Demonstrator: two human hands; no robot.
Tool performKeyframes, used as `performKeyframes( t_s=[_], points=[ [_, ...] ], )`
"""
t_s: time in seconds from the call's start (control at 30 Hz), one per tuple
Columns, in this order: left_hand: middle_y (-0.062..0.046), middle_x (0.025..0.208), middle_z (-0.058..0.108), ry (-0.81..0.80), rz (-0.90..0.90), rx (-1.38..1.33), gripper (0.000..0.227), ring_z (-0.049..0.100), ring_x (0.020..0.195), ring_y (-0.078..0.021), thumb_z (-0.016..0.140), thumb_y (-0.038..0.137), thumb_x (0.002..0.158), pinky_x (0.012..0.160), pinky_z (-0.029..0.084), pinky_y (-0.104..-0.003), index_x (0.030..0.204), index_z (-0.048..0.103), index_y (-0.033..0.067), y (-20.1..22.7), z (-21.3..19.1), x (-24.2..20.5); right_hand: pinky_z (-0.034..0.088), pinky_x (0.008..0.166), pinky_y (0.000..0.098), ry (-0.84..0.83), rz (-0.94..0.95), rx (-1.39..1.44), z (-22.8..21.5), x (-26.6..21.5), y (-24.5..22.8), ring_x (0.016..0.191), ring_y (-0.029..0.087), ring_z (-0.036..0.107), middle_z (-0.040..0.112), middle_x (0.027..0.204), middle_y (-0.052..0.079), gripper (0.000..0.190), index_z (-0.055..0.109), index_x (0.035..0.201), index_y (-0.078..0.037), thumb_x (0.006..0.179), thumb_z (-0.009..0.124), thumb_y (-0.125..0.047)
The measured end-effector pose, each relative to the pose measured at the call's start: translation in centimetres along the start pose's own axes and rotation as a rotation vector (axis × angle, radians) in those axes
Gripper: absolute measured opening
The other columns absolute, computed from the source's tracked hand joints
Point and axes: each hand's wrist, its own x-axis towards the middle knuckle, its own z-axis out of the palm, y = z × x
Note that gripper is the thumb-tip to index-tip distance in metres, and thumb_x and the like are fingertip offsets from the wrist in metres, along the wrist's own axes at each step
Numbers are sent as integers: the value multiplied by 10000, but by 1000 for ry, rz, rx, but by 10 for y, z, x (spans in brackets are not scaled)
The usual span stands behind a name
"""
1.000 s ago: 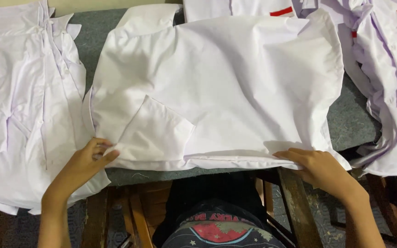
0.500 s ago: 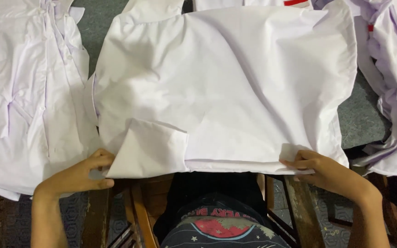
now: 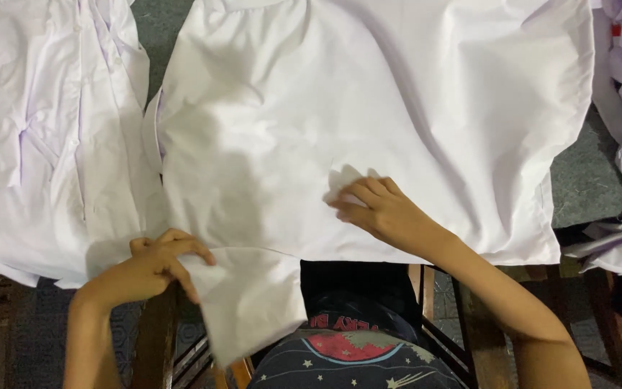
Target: Folding a white collared school shirt on a flat work surface
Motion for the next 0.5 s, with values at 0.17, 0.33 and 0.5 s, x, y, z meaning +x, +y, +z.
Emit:
performKeyframes(
  t_s=[0.17,0.33,0.5],
  points=[
    [207,1355,647,68,-42,-130,698,358,1475,-8,546,-100,777,1158,124,-352,1141,872,399,6,4,-8,445,865,456,150,-28,-261,24,28,6,1111,233,555,577,1266,17,311,677,1316,-161,1024,681,-271],
    [-39,1107,608,638,282,-174,358,616,1107,-152,533,-15,933,1067,476,-315,1152,771,138,8,-4,-1,403,810,434,191,4,-119,36,25,13,974,216,571,648,1116,-57,138,756,982,-230,908,821,-134],
    [1,1131,684,806,369,-31,269,624,1062,-216,597,30,969,943,516,-383,1076,792,181,31,-23,31,366,922,404,223,90,-160,67,17,20,969,177,554,634,938,-27,193,732,927,-153,1008,641,-303]
  ],
)
